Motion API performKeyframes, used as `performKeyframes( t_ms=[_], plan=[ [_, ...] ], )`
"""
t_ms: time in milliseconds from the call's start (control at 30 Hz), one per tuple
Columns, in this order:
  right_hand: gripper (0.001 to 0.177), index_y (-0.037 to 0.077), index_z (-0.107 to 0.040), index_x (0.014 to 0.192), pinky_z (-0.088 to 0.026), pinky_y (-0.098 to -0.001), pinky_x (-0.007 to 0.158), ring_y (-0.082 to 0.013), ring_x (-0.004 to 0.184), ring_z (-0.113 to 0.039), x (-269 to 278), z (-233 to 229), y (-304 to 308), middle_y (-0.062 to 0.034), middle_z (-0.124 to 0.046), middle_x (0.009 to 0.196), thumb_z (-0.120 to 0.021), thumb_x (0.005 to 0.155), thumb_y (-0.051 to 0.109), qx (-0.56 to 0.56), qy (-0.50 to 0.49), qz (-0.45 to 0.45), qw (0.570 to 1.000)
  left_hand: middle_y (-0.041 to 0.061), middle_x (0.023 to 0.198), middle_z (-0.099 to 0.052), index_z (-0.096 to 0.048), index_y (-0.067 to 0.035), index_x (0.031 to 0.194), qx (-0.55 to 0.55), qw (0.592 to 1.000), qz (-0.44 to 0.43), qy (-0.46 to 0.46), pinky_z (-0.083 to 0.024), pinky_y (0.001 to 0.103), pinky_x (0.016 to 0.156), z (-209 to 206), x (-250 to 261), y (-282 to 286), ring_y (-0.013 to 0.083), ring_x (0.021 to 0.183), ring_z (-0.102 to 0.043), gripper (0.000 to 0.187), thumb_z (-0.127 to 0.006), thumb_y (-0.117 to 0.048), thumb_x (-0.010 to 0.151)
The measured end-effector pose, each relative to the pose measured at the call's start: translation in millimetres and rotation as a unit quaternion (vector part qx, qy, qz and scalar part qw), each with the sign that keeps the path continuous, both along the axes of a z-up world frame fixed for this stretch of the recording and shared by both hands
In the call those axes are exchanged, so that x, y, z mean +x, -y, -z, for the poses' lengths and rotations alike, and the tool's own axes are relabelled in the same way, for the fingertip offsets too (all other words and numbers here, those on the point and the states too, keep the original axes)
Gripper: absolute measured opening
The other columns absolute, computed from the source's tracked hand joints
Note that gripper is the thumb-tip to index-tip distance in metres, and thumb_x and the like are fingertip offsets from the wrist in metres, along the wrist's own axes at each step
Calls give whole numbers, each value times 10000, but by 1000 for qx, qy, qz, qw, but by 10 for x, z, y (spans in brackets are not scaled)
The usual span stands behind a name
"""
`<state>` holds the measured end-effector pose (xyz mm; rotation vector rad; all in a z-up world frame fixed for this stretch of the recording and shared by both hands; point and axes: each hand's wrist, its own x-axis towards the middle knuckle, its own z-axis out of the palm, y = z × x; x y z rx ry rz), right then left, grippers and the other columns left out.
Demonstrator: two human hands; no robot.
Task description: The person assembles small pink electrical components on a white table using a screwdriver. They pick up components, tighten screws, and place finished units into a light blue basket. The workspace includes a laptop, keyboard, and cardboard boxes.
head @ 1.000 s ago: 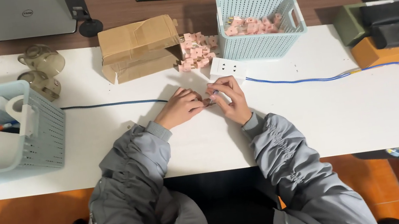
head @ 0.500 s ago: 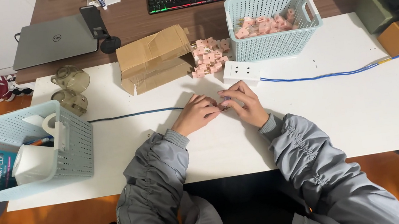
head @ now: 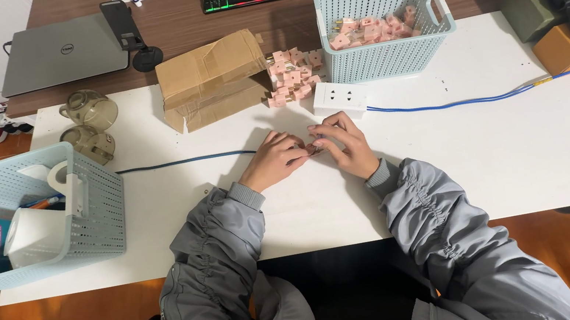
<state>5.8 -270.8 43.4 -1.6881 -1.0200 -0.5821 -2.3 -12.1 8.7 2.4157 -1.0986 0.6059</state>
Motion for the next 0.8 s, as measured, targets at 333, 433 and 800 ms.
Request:
performKeyframes(
  t_ms=[333, 433, 800],
  plan=[
    [358, 7, -750, 1446, -614, -508, 961, -328, 1081, -729, -29, -70, -15, -157, -675, 1213, -765, 1104, 112, 3, -2, -12, 1000, -23, 1069, -775, -848, -240, 1019, 19, 1000, -5, -4, -552, 345, 989, -70, -37, 5, 132, 994, -729, 114, -785, -268, 1110],
    [332, 28, -775, 1427, -618, -451, 909, -287, 1008, -727, -10, -34, -20, -114, -658, 1116, -770, 1103, 97, -1, -6, -2, 1000, -19, 1074, -779, -859, -258, 1058, 22, 1000, -5, -10, -554, 343, 992, -4, -14, 0, 129, 1017, -738, 98, -784, -282, 1116],
    [351, -4, -741, 1477, -621, -546, 968, -365, 1075, -752, -73, -57, -18, -167, -697, 1149, -692, 1132, 29, 11, -19, 5, 1000, -7, 1074, -772, -849, -221, 1031, 10, 1000, 12, -17, -545, 362, 990, 22, -8, 2, 153, 962, -712, 85, -806, -249, 1099]
  ],
)
